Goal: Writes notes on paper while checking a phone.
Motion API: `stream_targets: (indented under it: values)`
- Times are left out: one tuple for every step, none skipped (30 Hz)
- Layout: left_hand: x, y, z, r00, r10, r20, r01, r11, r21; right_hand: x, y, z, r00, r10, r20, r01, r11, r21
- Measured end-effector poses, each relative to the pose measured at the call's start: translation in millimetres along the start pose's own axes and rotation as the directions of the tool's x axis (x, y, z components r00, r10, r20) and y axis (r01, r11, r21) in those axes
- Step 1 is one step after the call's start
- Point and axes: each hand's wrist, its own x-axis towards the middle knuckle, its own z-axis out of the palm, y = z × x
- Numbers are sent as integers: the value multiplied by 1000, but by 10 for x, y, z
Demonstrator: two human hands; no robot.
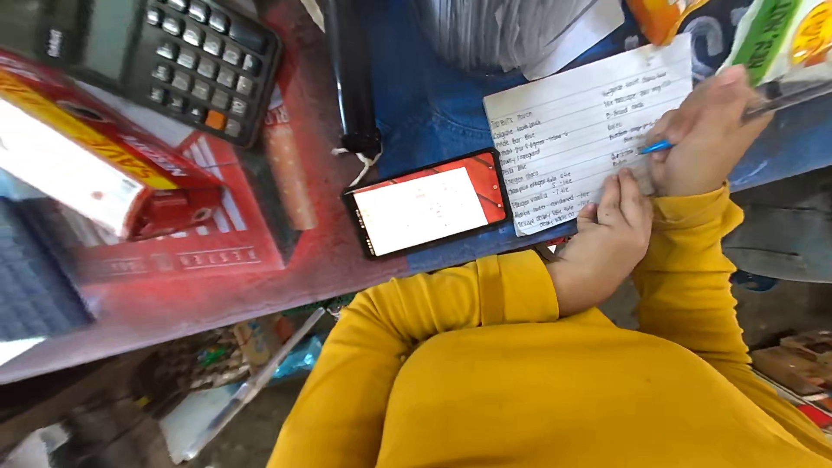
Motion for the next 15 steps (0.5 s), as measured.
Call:
stream_targets:
  values:
    - [2,-5,-9,1000,8,14,-9,1000,16,11,12,-8,1000,1,-14,1,996,89]
    - [2,-16,-29,999,20,32,-21,999,28,17,19,-6,1000,-2,-27,6,988,155]
    - [5,-28,-55,998,28,54,-30,999,30,19,10,8,999,0,-35,7,980,200]
    - [9,-39,-83,996,33,82,-34,999,13,18,1,20,1000,2,-29,4,975,222]
    - [14,-46,-104,993,35,111,-35,999,-5,12,-4,27,1000,1,-10,2,975,223]
    - [16,-50,-101,993,39,112,-39,999,-3,9,-4,33,1000,-4,8,2,976,218]
    - [19,-51,-85,994,41,100,-42,999,5,10,0,33,1000,-8,26,3,978,208]
    - [21,-47,-73,996,36,86,-37,999,12,14,6,28,999,-9,36,2,980,198]
    - [23,-43,-68,996,33,80,-35,999,16,18,10,25,999,-9,35,2,982,191]
    - [25,-42,-74,996,36,81,-37,999,18,21,6,27,1000,-8,27,3,982,187]
    - [26,-48,-92,995,40,95,-41,999,4,26,0,32,1000,-3,13,1,984,177]
    - [26,-57,-110,993,43,111,-40,999,-32,31,-4,31,1000,0,11,-2,988,157]
    - [26,-64,-119,993,42,113,-33,997,-75,38,6,22,1000,-11,27,8,991,135]
    - [28,-66,-109,995,40,96,-31,996,-87,43,26,11,997,-45,60,38,992,123]
    - [35,-64,-88,996,41,74,-37,998,-60,48,53,-1,992,-89,95,78,990,114]
